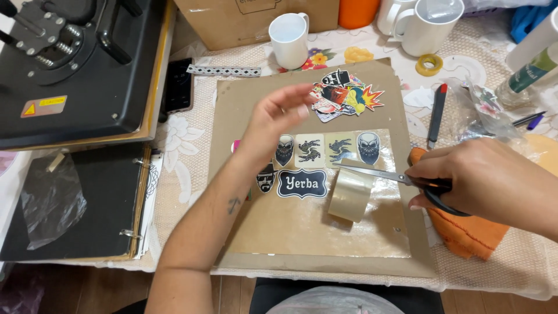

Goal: Applying clear transfer tape to individual stickers to prepare them for application.

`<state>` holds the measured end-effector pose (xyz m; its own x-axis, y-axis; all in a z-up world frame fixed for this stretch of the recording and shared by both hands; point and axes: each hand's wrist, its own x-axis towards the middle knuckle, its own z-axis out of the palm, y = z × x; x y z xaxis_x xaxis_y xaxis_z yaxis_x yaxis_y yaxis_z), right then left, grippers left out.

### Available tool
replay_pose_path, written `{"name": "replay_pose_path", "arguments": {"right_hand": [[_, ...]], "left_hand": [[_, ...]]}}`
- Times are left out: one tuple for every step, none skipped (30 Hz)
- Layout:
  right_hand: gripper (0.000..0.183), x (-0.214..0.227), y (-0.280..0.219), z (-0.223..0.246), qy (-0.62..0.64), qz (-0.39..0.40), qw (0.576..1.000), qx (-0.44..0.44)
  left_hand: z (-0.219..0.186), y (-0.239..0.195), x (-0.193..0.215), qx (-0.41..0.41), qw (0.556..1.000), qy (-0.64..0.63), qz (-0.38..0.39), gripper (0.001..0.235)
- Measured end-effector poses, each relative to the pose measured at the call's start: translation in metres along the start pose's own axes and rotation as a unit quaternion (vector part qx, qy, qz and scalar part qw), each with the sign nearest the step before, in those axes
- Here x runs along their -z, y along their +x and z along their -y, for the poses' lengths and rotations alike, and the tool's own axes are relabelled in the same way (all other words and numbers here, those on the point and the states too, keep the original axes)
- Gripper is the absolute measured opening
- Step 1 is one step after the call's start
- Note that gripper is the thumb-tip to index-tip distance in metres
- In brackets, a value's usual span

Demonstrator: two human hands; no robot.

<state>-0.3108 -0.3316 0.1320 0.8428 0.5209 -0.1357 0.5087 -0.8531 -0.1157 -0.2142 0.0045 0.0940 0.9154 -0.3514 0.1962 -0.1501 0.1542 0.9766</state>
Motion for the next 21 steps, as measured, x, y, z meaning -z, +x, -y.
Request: {"name": "replay_pose_path", "arguments": {"right_hand": [[0.030, -0.004, 0.000, -0.001, 0.005, -0.016, 1.000, 0.000], [0.030, -0.002, -0.001, 0.001, 0.006, -0.014, 1.000, -0.001], [0.029, -0.001, -0.001, 0.004, 0.007, -0.023, 1.000, -0.002], [0.029, 0.000, -0.002, 0.006, 0.007, -0.033, 0.999, -0.004], [0.029, 0.002, -0.002, 0.010, 0.008, -0.031, 0.999, -0.006], [0.029, 0.004, -0.002, 0.013, -0.014, -0.030, 0.999, -0.008], [0.028, 0.007, -0.003, 0.017, -0.037, -0.028, 0.999, -0.011], [0.028, 0.006, -0.003, 0.018, -0.037, -0.026, 0.999, -0.011], [0.032, 0.006, -0.004, 0.020, -0.054, -0.033, 0.998, -0.012], [0.037, 0.006, -0.006, 0.021, -0.070, -0.041, 0.997, -0.014], [0.037, 0.008, -0.008, 0.024, -0.070, -0.040, 0.997, -0.016], [0.030, 0.011, -0.010, 0.026, -0.097, -0.030, 0.994, -0.025], [0.025, 0.013, -0.012, 0.028, -0.124, -0.021, 0.991, -0.034], [0.025, 0.015, -0.014, 0.030, -0.125, -0.021, 0.991, -0.037], [0.022, 0.018, -0.016, 0.032, -0.129, -0.011, 0.990, -0.048], [0.021, 0.020, -0.017, 0.034, -0.133, -0.001, 0.990, -0.056], [0.021, 0.022, -0.019, 0.037, -0.133, -0.001, 0.989, -0.057], [0.016, 0.024, -0.021, 0.040, -0.155, -0.024, 0.986, -0.053], [0.014, 0.026, -0.023, 0.043, -0.176, -0.047, 0.982, -0.049], [0.014, 0.025, -0.026, 0.043, -0.177, -0.048, 0.982, -0.049], [0.011, 0.024, -0.029, 0.043, -0.224, -0.064, 0.971, -0.047]], "left_hand": [[-0.011, -0.019, -0.006, -0.004, 0.997, 0.011, 0.072, 0.049], [-0.024, -0.034, -0.014, -0.002, 0.997, 0.010, 0.072, 0.049], [-0.038, -0.048, -0.022, -0.006, 0.990, 0.082, 0.114, 0.061], [-0.051, -0.063, -0.030, -0.011, 0.976, 0.152, 0.157, 0.075], [-0.056, -0.064, -0.037, -0.009, 0.976, 0.151, 0.158, 0.075], [-0.061, -0.067, -0.043, -0.035, 0.969, 0.183, 0.165, 0.077], [-0.066, -0.069, -0.050, -0.061, 0.960, 0.215, 0.171, 0.078], [-0.061, -0.067, -0.052, -0.060, 0.960, 0.213, 0.171, 0.078], [-0.057, -0.066, -0.054, -0.089, 0.942, 0.263, 0.189, 0.075], [-0.053, -0.063, -0.057, -0.118, 0.920, 0.312, 0.206, 0.071], [-0.053, -0.061, -0.060, -0.118, 0.920, 0.310, 0.208, 0.071], [-0.054, -0.059, -0.064, -0.115, 0.921, 0.309, 0.208, 0.069], [-0.054, -0.057, -0.068, -0.112, 0.922, 0.308, 0.208, 0.068], [-0.053, -0.056, -0.069, -0.114, 0.921, 0.306, 0.210, 0.068], [-0.052, -0.055, -0.070, -0.126, 0.926, 0.292, 0.205, 0.069], [-0.052, -0.054, -0.071, -0.138, 0.929, 0.279, 0.198, 0.071], [-0.049, -0.053, -0.070, -0.139, 0.930, 0.278, 0.198, 0.071], [-0.045, -0.052, -0.069, -0.143, 0.929, 0.286, 0.188, 0.073], [-0.042, -0.051, -0.069, -0.146, 0.928, 0.294, 0.178, 0.075], [-0.043, -0.051, -0.069, -0.147, 0.927, 0.295, 0.178, 0.075], [-0.044, -0.051, -0.070, -0.136, 0.931, 0.294, 0.170, 0.076]]}}
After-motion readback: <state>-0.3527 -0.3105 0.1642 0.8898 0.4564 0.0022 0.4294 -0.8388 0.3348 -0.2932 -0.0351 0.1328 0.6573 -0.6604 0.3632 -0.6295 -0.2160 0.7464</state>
